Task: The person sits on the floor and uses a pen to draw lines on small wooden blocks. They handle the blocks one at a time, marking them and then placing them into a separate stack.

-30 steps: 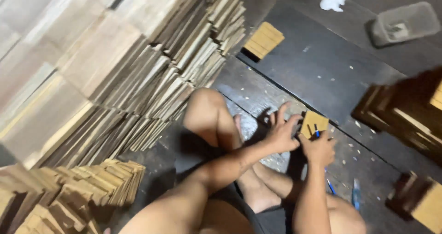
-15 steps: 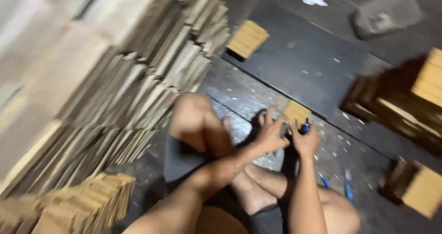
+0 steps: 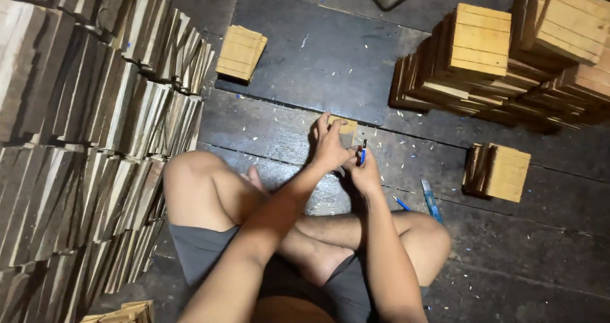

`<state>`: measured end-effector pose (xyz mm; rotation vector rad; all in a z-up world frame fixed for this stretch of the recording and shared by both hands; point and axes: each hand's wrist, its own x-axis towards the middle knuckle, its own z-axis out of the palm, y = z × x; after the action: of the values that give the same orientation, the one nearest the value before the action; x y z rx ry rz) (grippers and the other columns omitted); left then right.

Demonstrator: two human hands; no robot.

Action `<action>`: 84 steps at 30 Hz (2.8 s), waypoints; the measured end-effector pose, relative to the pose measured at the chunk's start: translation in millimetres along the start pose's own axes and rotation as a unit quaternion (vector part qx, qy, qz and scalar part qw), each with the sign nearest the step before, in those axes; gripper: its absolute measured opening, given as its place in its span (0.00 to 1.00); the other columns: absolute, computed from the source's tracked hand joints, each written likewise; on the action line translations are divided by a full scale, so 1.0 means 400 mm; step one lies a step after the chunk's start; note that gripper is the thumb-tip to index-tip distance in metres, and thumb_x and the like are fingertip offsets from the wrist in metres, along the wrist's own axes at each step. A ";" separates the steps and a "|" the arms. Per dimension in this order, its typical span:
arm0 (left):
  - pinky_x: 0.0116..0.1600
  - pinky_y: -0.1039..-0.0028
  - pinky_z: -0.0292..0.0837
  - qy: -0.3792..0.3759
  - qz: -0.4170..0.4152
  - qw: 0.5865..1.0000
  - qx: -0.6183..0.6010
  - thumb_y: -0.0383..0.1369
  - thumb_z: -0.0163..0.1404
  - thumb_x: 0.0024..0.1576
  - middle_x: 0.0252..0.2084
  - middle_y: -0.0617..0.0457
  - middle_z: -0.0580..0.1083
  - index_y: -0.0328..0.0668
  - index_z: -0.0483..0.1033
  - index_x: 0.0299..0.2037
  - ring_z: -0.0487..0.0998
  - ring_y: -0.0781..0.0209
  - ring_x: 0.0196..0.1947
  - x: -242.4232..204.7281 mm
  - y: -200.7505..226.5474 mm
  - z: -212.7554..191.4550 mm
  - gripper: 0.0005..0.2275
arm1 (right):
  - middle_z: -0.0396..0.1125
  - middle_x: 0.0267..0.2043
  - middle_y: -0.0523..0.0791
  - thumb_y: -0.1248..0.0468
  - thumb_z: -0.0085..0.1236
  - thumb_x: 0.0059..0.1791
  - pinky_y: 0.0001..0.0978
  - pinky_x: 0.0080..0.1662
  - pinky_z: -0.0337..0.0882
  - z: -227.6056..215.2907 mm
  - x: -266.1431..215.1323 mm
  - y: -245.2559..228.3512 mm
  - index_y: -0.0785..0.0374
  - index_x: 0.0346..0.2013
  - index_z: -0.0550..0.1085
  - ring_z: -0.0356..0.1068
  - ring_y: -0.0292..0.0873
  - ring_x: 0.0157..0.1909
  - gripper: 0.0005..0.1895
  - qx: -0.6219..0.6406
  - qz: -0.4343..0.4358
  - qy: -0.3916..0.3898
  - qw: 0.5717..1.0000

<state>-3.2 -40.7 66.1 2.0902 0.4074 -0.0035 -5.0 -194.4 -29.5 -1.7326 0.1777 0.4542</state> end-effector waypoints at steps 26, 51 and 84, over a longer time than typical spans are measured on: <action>0.67 0.53 0.70 -0.174 0.122 0.961 0.178 0.32 0.62 0.52 0.60 0.43 0.66 0.40 0.70 0.65 0.73 0.36 0.61 0.021 -0.190 -0.032 0.29 | 0.65 0.57 0.47 0.51 0.69 0.45 0.56 0.59 0.71 0.031 -0.065 -0.152 0.45 0.69 0.66 0.69 0.60 0.60 0.38 -0.388 -0.026 -0.007 0.921; 0.63 0.50 0.70 -0.223 0.144 0.923 0.278 0.39 0.58 0.56 0.65 0.49 0.62 0.41 0.67 0.68 0.68 0.40 0.64 0.027 -0.141 -0.046 0.29 | 0.64 0.60 0.47 0.56 0.66 0.46 0.61 0.57 0.72 0.035 -0.053 -0.121 0.53 0.67 0.67 0.70 0.62 0.59 0.34 -0.398 -0.030 0.011 0.917; 0.65 0.51 0.70 -0.205 0.144 0.945 0.212 0.35 0.61 0.50 0.60 0.44 0.66 0.39 0.73 0.64 0.72 0.33 0.61 0.049 -0.166 -0.032 0.28 | 0.66 0.58 0.43 0.51 0.69 0.44 0.60 0.56 0.73 0.034 -0.033 -0.068 0.50 0.63 0.71 0.71 0.60 0.58 0.33 -0.385 -0.050 0.037 0.921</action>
<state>-6.1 7.0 14.6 2.4752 -0.1739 -0.3781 -9.9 -177.1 -1.5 -2.5225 -0.0529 0.4065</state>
